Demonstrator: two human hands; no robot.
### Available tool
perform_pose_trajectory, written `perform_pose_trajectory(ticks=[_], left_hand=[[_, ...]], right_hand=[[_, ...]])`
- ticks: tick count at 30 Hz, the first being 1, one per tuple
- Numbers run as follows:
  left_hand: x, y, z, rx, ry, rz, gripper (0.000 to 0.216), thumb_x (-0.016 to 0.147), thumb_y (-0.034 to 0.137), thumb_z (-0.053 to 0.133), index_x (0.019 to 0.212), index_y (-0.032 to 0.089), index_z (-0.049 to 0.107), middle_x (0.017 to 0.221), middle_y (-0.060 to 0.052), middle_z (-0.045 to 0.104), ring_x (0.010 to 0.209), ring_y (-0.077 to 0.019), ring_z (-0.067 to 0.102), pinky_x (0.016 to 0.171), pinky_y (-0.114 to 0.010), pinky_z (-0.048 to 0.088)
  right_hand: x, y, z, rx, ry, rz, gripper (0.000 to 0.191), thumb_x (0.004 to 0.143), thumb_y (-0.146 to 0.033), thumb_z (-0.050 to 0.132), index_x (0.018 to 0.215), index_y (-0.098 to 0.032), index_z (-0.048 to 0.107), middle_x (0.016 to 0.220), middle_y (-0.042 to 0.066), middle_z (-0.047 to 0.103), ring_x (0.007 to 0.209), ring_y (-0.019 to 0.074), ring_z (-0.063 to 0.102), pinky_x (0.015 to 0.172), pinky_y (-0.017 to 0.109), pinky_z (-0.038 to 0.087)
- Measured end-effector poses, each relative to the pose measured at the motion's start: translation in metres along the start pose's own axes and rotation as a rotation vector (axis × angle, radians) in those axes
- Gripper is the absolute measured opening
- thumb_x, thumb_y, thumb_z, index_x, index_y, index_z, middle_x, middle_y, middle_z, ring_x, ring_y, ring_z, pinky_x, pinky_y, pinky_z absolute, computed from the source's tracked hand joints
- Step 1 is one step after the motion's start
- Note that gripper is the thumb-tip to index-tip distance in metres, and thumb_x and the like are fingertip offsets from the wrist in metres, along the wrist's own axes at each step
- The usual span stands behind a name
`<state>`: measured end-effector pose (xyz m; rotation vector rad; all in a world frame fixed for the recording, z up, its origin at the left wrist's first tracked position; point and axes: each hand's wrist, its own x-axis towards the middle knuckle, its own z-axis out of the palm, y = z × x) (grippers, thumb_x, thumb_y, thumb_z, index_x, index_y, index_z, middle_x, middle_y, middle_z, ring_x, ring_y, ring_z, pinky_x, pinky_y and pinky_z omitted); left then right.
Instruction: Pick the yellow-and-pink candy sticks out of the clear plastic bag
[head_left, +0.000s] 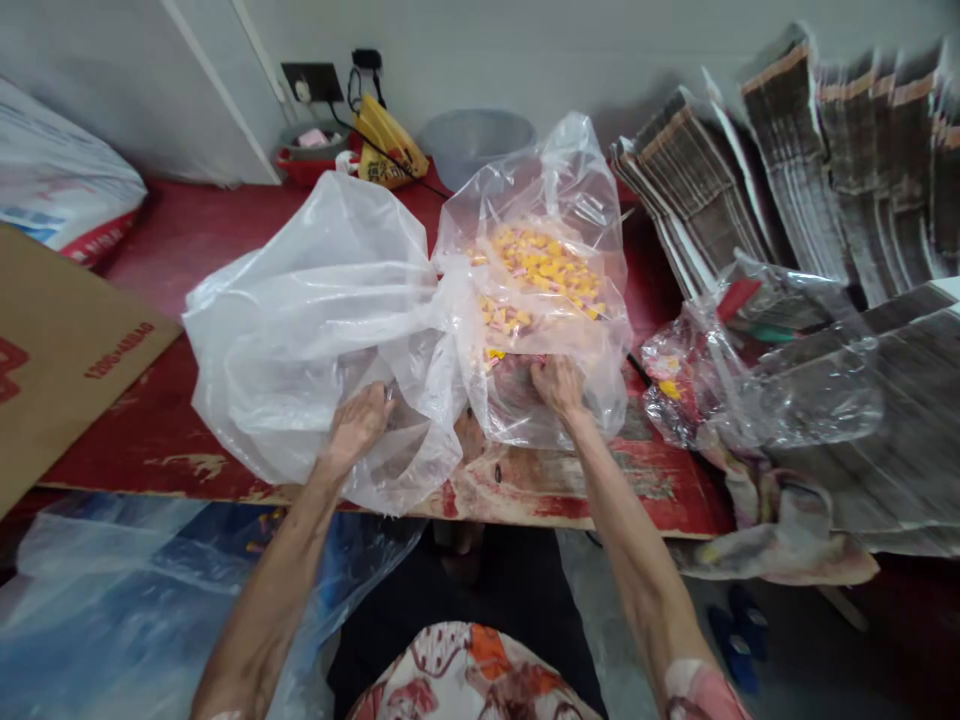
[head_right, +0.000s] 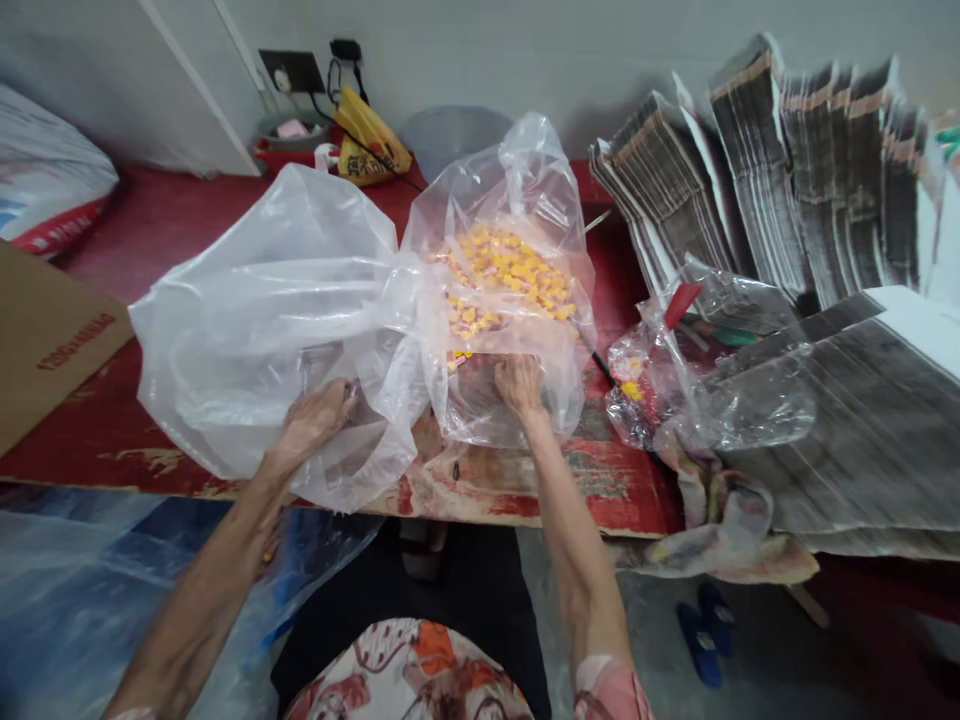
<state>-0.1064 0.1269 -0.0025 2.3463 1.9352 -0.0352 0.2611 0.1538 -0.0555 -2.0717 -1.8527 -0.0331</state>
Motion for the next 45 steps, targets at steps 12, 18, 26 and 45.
perform_pose_trajectory(ticks=[12,18,26,45], left_hand=[[-0.012,0.041,-0.04,-1.175,0.299,-0.14,0.045,0.087,0.046,0.077,0.122,0.02,0.067,0.088,-0.002,0.07,0.064,-0.0136,0.06,0.056,-0.023,0.046],[-0.02,0.136,-0.027,-1.785,0.192,-0.267,0.063,0.063,0.053,0.099,0.104,0.018,0.067,0.075,0.001,0.071,0.048,-0.0068,0.051,0.043,-0.018,0.037],[-0.045,0.165,-0.002,-1.916,-0.01,-0.304,0.068,0.064,0.058,0.103,0.104,0.02,0.063,0.079,0.003,0.071,0.054,-0.0099,0.064,0.043,-0.017,0.044],[-0.067,0.133,-0.018,-0.122,-0.141,0.317,0.02,0.113,0.034,0.051,0.115,0.021,0.065,0.12,-0.011,0.072,0.102,-0.0268,0.07,0.086,-0.034,0.053]], right_hand=[[-0.052,-0.002,-0.03,0.44,0.219,0.107,0.022,0.106,-0.035,0.048,0.101,-0.022,0.065,0.105,0.011,0.074,0.093,0.0253,0.065,0.09,0.039,0.052],[-0.072,-0.04,-0.037,0.988,0.272,0.451,0.042,0.1,-0.066,0.06,0.091,-0.024,0.055,0.076,0.001,0.064,0.073,0.0207,0.063,0.078,0.037,0.054],[-0.115,-0.109,-0.045,1.399,0.641,0.663,0.047,0.093,-0.067,0.072,0.092,-0.025,0.052,0.084,-0.002,0.06,0.08,0.0156,0.06,0.082,0.032,0.056],[-0.19,-0.046,-0.034,0.69,0.289,0.325,0.041,0.12,-0.042,0.036,0.103,-0.024,0.068,0.116,0.012,0.071,0.114,0.0237,0.067,0.106,0.039,0.054]])
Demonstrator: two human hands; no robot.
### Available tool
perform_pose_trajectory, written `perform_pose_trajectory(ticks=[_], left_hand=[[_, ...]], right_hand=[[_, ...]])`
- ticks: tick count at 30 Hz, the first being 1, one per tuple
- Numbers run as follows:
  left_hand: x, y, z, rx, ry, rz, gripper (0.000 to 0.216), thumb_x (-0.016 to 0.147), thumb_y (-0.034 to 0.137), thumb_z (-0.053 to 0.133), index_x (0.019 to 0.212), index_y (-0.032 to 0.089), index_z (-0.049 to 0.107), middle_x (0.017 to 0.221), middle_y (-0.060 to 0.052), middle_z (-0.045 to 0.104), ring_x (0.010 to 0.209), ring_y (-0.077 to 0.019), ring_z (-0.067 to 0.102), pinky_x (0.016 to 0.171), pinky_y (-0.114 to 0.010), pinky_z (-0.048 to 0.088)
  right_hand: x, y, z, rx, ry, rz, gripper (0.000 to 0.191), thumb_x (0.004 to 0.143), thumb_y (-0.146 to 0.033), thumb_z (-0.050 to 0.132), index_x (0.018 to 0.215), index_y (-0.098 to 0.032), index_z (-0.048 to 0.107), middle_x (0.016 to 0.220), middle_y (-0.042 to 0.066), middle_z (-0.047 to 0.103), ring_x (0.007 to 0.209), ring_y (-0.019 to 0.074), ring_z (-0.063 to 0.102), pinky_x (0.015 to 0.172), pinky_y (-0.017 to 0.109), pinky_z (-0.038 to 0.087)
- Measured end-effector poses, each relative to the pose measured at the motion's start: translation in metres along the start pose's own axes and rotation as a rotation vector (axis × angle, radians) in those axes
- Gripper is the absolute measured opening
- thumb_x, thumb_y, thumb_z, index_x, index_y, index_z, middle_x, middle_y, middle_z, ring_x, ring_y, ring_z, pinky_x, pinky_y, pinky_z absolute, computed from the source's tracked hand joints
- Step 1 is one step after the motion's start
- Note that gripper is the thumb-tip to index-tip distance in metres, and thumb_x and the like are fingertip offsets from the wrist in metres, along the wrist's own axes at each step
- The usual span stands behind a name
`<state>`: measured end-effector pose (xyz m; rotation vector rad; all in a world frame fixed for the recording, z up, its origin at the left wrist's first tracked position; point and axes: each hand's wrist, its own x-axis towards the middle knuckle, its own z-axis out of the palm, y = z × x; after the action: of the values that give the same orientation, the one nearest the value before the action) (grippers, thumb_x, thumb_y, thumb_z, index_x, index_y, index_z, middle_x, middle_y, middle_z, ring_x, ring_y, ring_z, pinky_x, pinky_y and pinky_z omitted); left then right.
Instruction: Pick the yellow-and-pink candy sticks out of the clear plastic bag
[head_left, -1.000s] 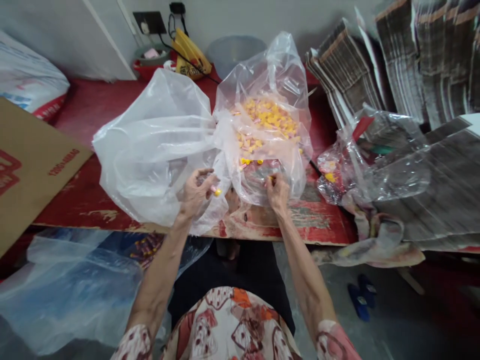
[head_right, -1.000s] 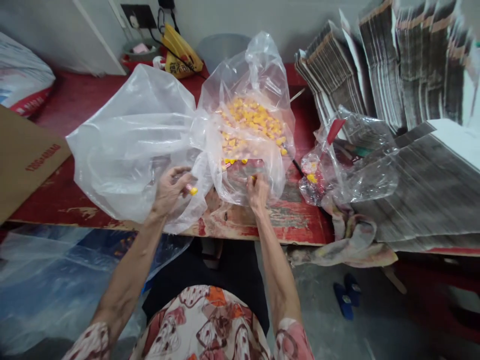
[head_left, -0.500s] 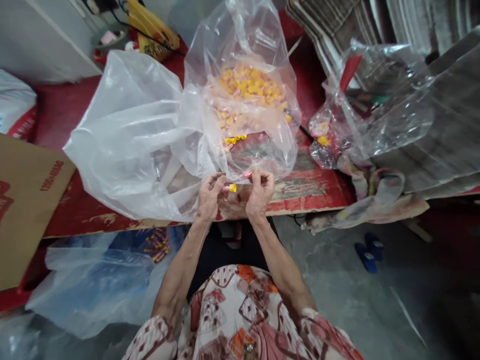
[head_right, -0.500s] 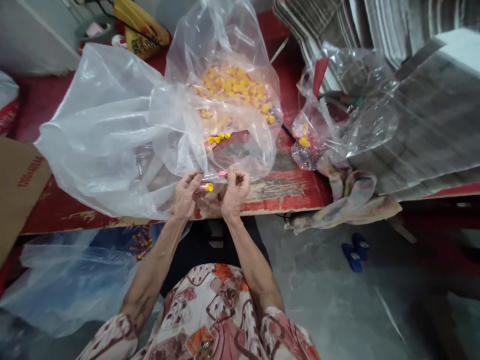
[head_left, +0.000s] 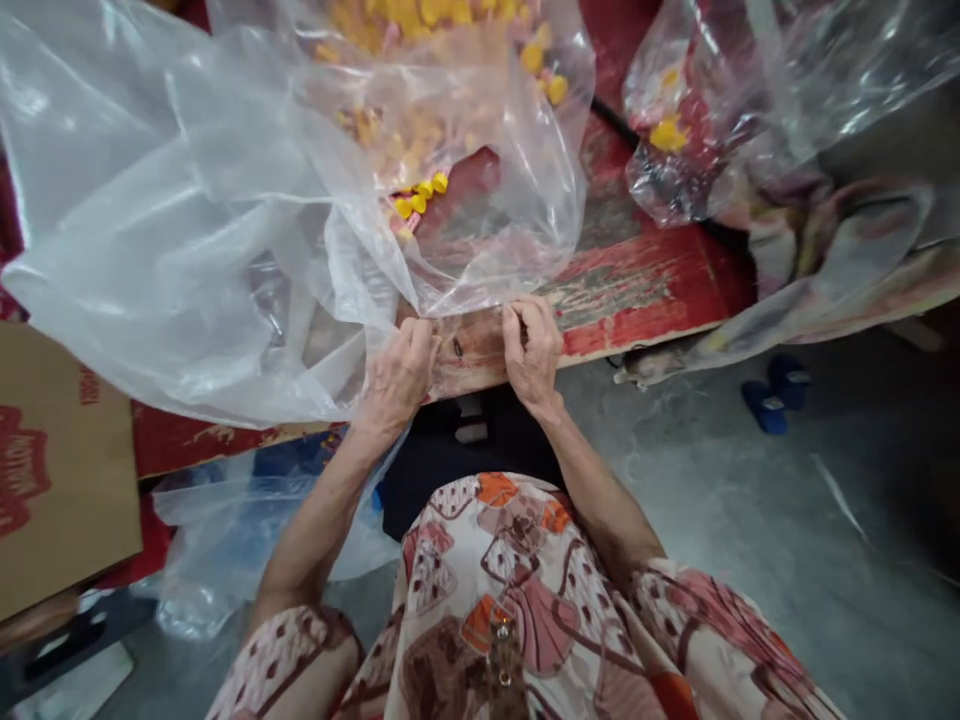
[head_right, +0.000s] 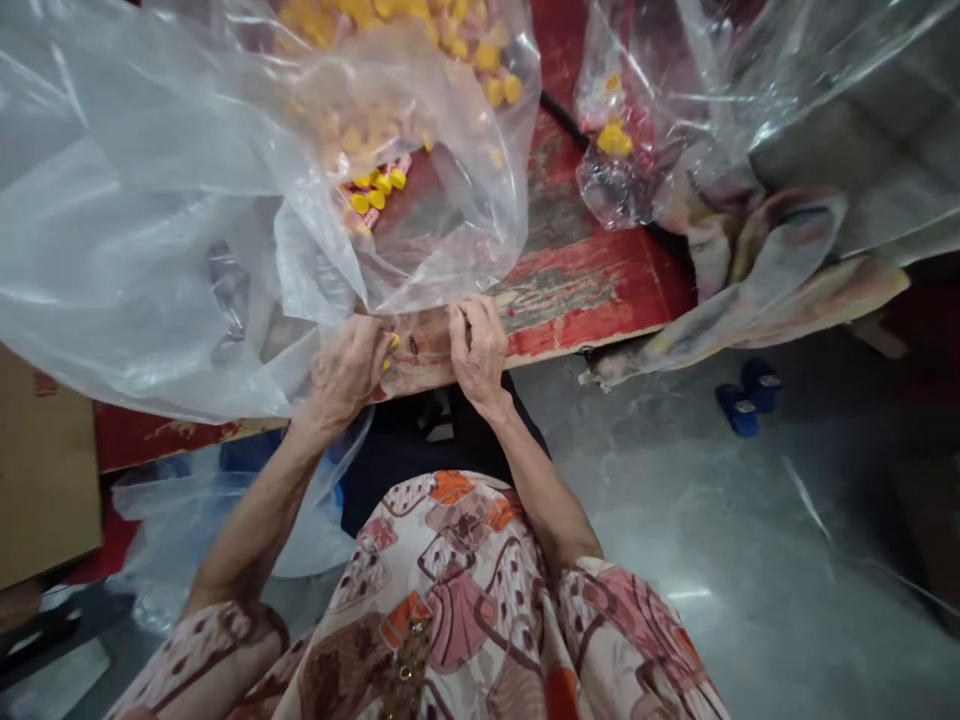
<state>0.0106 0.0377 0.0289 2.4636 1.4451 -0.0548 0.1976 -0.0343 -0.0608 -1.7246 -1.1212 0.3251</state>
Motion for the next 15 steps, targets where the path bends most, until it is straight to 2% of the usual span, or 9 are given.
perform_pose_trajectory(ticks=[4,7,11,13,15], left_hand=[[0.02,-0.009,-0.009,-0.066,-0.085,0.06,0.015,0.111,0.028,0.051,0.113,0.02,0.063,0.116,-0.009,0.072,0.101,-0.0251,0.07,0.09,-0.034,0.053],[0.027,-0.016,-0.012,-0.222,-0.072,0.126,0.011,0.11,0.027,0.053,0.109,0.021,0.063,0.105,-0.005,0.074,0.098,-0.0218,0.071,0.093,-0.032,0.054],[0.018,-0.003,0.005,-0.213,0.111,0.116,0.011,0.11,0.027,0.056,0.112,0.021,0.064,0.111,-0.008,0.073,0.101,-0.0226,0.072,0.091,-0.031,0.055],[0.013,0.007,0.017,-0.157,0.109,0.105,0.009,0.109,0.026,0.057,0.11,0.021,0.064,0.112,-0.009,0.073,0.099,-0.0233,0.072,0.084,-0.03,0.054],[0.01,0.013,0.023,-0.144,0.075,0.14,0.008,0.109,0.026,0.059,0.109,0.021,0.065,0.113,-0.009,0.072,0.099,-0.0233,0.072,0.079,-0.029,0.053]], right_hand=[[0.0,-0.001,0.005,0.046,-0.03,-0.025,0.04,0.12,-0.041,0.037,0.102,-0.023,0.067,0.112,0.012,0.071,0.11,0.024,0.068,0.103,0.04,0.055],[-0.001,-0.003,0.007,0.06,-0.038,-0.01,0.036,0.119,-0.038,0.039,0.102,-0.023,0.067,0.111,0.013,0.071,0.11,0.0251,0.068,0.104,0.041,0.055],[-0.005,-0.005,0.005,0.099,-0.014,-0.058,0.037,0.117,-0.04,0.04,0.099,-0.023,0.067,0.106,0.013,0.072,0.105,0.0255,0.069,0.1,0.04,0.056],[-0.002,-0.007,0.002,0.094,0.025,-0.049,0.037,0.117,-0.041,0.039,0.105,-0.022,0.068,0.104,0.012,0.073,0.099,0.025,0.069,0.096,0.04,0.057],[0.008,-0.008,-0.001,0.057,0.062,-0.017,0.037,0.117,-0.043,0.038,0.123,-0.021,0.067,0.109,0.013,0.074,0.095,0.0241,0.069,0.093,0.039,0.058]])
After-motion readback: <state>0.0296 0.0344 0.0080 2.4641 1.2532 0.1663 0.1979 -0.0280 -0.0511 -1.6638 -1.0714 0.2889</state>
